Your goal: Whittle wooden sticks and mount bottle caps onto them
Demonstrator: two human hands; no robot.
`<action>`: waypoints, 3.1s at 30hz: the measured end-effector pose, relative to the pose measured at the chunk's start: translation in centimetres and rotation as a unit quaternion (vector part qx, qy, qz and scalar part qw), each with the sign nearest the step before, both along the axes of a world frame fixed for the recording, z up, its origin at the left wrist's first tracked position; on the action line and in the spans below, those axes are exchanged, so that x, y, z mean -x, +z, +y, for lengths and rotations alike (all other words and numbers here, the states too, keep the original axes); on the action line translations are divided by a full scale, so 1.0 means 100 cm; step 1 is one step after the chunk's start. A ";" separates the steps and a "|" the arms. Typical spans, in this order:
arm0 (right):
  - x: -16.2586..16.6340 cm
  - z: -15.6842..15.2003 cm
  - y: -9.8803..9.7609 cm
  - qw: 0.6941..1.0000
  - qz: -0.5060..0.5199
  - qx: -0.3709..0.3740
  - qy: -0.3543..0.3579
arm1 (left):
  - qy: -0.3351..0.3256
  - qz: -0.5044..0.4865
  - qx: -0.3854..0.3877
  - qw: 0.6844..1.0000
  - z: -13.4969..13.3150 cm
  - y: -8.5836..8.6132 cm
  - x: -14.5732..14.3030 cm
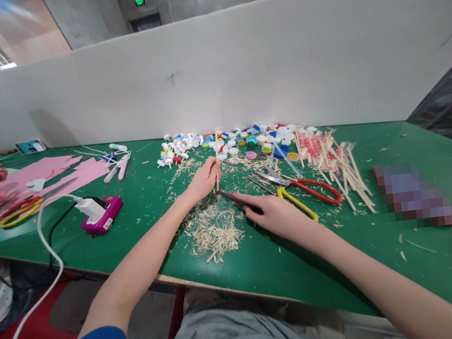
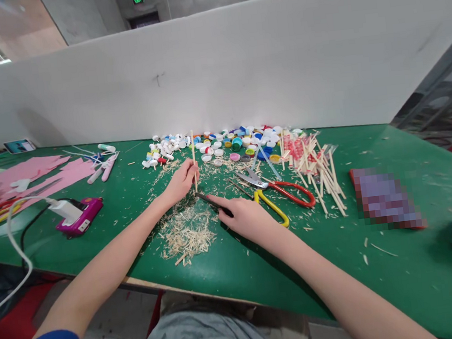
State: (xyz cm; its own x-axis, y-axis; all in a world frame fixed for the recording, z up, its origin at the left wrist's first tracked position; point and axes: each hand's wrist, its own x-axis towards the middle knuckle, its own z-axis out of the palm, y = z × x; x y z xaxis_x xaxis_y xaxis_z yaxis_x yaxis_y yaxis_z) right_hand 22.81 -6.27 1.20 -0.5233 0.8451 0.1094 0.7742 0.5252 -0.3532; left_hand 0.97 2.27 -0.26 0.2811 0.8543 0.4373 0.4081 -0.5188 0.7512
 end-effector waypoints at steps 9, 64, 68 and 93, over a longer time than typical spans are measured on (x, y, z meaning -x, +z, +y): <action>-0.002 0.002 -0.010 0.998 0.010 -0.067 -0.001 | 0.004 -0.002 0.001 1.000 -0.002 0.003 0.000; 0.000 0.001 -0.006 0.999 -0.026 -0.043 0.001 | 0.005 0.001 -0.012 1.000 -0.003 0.003 0.000; -0.002 0.003 -0.008 0.999 -0.020 -0.033 0.023 | 0.006 0.006 -0.009 1.000 -0.003 0.004 0.002; 0.000 -0.004 -0.002 0.998 0.047 -0.005 0.027 | -0.009 0.045 -0.022 0.999 -0.001 0.007 0.015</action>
State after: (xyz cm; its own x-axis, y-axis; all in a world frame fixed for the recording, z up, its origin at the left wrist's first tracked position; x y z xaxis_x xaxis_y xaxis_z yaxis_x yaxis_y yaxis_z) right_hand 22.79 -6.68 1.01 -0.5557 0.8142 0.1684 0.7076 0.5695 -0.4184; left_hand -0.54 2.18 0.40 0.3354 0.8289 0.4476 0.4631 -0.5588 0.6879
